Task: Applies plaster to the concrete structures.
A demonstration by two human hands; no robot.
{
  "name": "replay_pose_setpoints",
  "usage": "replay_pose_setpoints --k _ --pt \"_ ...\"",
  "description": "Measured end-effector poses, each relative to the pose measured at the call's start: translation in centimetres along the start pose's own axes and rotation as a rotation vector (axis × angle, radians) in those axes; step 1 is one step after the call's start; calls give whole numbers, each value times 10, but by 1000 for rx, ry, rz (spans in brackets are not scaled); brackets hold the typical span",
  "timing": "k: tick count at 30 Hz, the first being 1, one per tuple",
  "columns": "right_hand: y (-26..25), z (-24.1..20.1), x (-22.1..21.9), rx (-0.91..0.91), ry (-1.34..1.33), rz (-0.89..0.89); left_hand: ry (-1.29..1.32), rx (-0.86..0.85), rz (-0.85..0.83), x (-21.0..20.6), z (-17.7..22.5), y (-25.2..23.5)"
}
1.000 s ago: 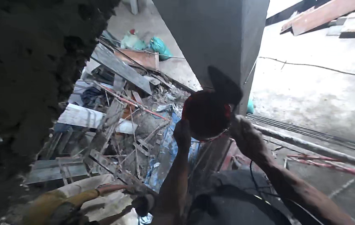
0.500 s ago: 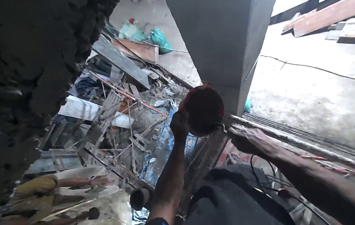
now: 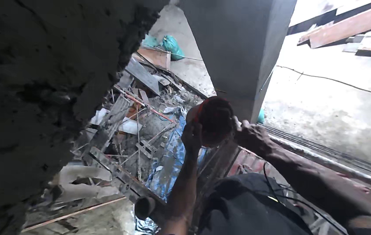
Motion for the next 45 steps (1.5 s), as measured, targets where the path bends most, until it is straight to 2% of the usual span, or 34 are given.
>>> replay_pose_setpoints --k 1,3,5,9,11,13,14,18,19,21,23,28,32,35,38,42,45 --pt "-2 0 -8 -11 3 0 9 6 12 1 1 1" --pt "0 -3 -13 49 -18 -113 25 37 32 2 -1 -2" --pt "3 -5 2 123 -22 -164 21 100 -13 5 -5 -4" --pt "-2 -6 3 59 -51 86 59 63 -4 12 -7 0" --pt "3 -8 -2 84 -40 12 30 62 26 19 -3 -8" --pt "12 -11 9 132 17 -99 35 77 28 25 -3 -18" --pt "12 -10 16 145 34 -101 56 75 19 27 -5 -19" --pt "0 -9 26 105 90 177 91 -10 -7 28 -3 -14" --pt "-3 -9 25 98 106 181 72 -39 1 28 1 -13" --pt "-2 -6 28 98 72 51 -6 -72 5 31 6 -16" --pt "-5 -1 31 117 43 0 -81 -99 2 34 6 -24" --pt "-5 -6 46 146 120 261 -71 -152 -3 40 2 -22" --pt "-11 9 61 68 158 323 -41 -181 -10 49 4 -30" --pt "-12 22 64 46 280 301 -42 -206 -78 60 8 -30" --pt "-17 32 41 114 323 265 15 -215 -44 66 16 -29" --pt "-4 32 5 220 193 141 9 -206 -5 70 32 -36" --pt "-13 31 7 238 184 255 -57 -274 -23 67 24 -36"
Point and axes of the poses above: each hand's wrist, its own y-axis away from the middle knuckle, its own x-axis out of the back of the hand, z = x × y, the point moved 1 cm from there along -y, towards the middle knuckle, and after that the axes turned 2 degrees about x, right-handed, at the moved point
